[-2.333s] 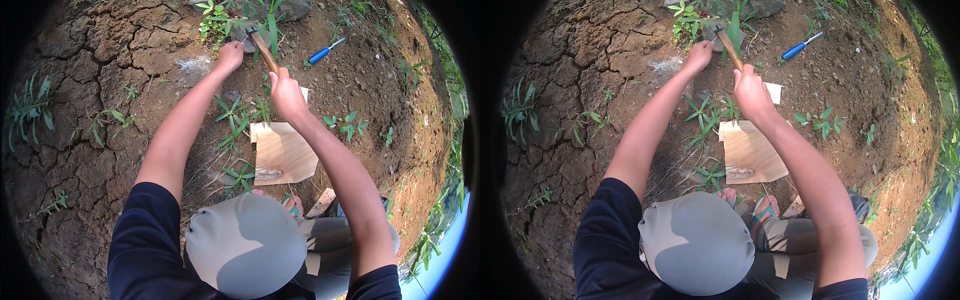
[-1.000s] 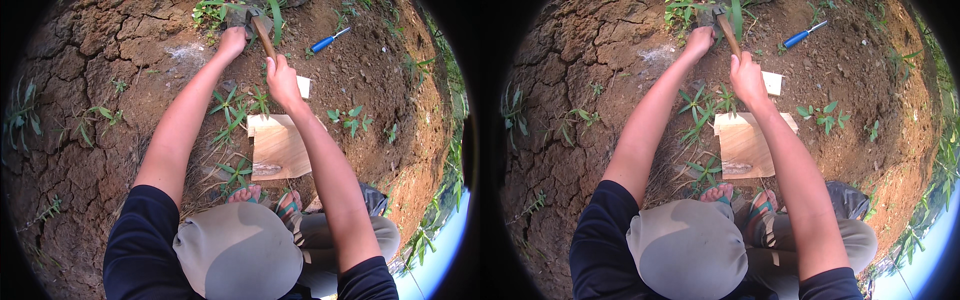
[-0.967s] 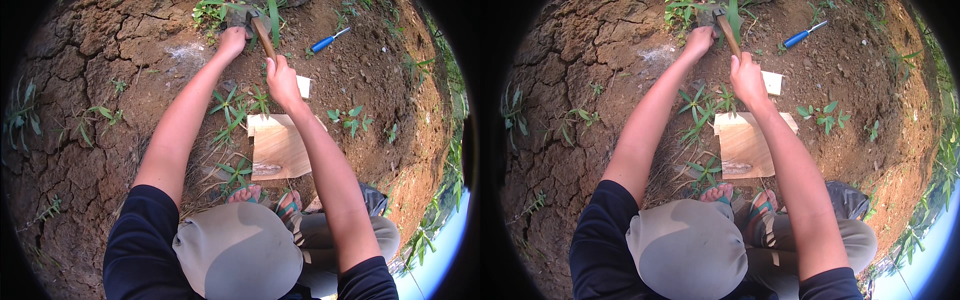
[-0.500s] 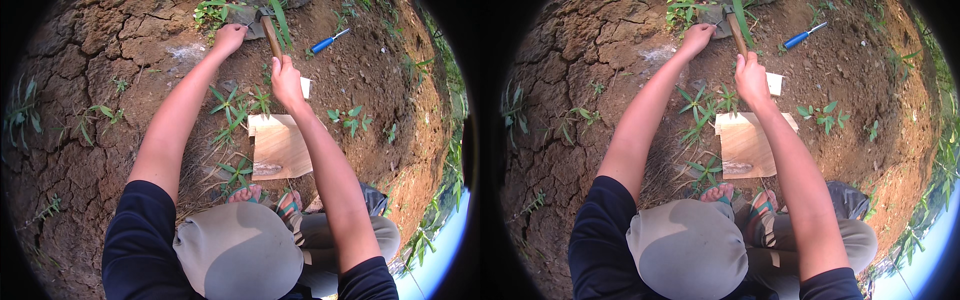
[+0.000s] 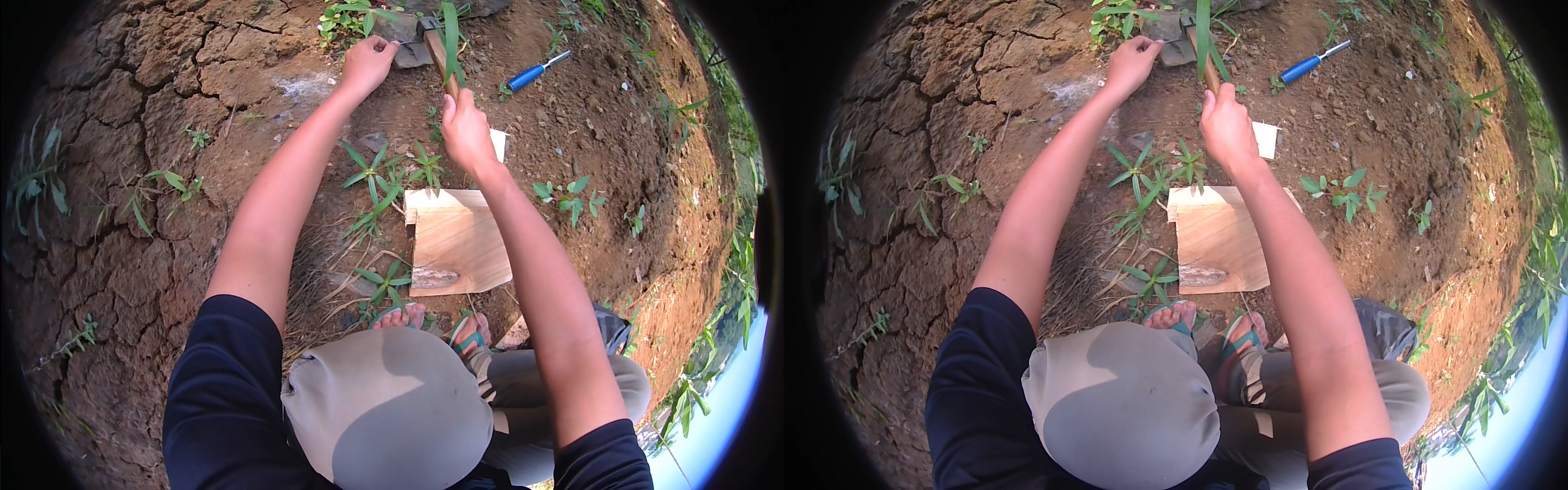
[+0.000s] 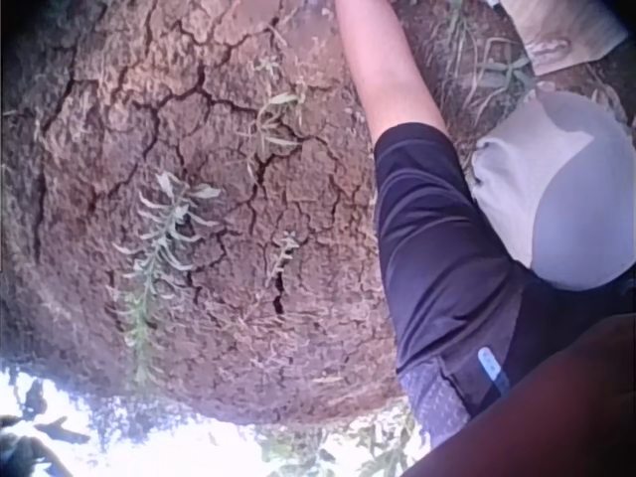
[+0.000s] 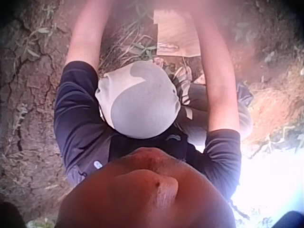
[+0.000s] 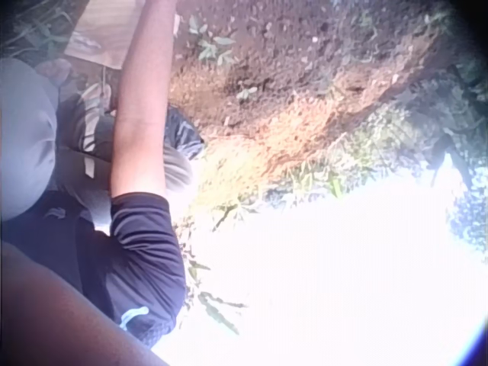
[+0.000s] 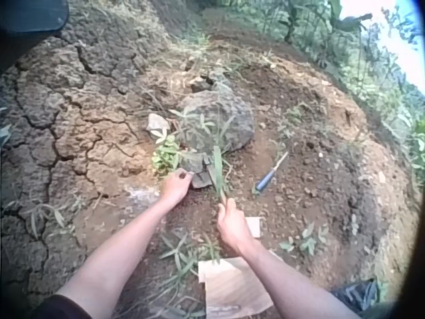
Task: The person hammers nails into wooden boards while squatting on the ground. They hold the wood and nails by hand and strike the nails with a hammer to join the pieces together.
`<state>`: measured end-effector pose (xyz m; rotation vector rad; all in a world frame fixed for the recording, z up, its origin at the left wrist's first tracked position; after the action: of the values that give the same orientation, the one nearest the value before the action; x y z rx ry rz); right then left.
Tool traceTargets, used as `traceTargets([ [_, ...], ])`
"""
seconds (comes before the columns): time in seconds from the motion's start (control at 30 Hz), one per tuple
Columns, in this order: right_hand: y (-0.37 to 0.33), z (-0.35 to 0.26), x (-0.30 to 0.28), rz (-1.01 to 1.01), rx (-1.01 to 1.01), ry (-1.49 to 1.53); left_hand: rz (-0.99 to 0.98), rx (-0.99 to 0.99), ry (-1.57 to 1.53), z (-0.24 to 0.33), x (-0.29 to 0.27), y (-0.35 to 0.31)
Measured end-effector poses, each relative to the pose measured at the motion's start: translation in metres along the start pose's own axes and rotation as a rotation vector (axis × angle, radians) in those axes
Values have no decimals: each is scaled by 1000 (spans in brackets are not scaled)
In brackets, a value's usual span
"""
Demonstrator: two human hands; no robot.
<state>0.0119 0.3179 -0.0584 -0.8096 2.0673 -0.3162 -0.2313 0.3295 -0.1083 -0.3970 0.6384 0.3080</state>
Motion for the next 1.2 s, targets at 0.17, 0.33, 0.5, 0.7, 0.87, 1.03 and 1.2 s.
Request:
traceTargets([
  [0.17, 3, 4, 3, -19, -7, 61, 3, -20, 50, -1, 3, -3],
  [0.33, 9, 12, -2, -13, -65, 25, 63, 20, 40, 9, 1, -9],
  [0.5, 7, 10, -6, -40, -85, 30, 45, 62, 67, 10, 0, -10],
  [0.7, -2, 17, -14, -17, -72, 89, 34, 140, 198, 21, 3, -14],
  [0.87, -9, 17, -9, -61, -86, 99, 160, 195, 197, 17, -5, -15],
  [1.03, -10, 15, -6, -40, -99, 99, 173, 152, 135, 19, -3, -16],
  [1.2, -8, 22, -2, -17, -73, 100, 110, 123, 85, 23, -1, -18],
])
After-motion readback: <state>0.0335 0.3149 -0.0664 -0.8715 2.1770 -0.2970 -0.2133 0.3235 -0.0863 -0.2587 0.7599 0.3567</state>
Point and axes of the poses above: each hand's wrist, its own y-axis towards the middle knuckle, its own x-axis out of the palm, z = x × y, the point moved 10 cm from there along y, towards the middle knuckle, and after that the axes turned 11 degrees about -z, right-handed, at the moved point
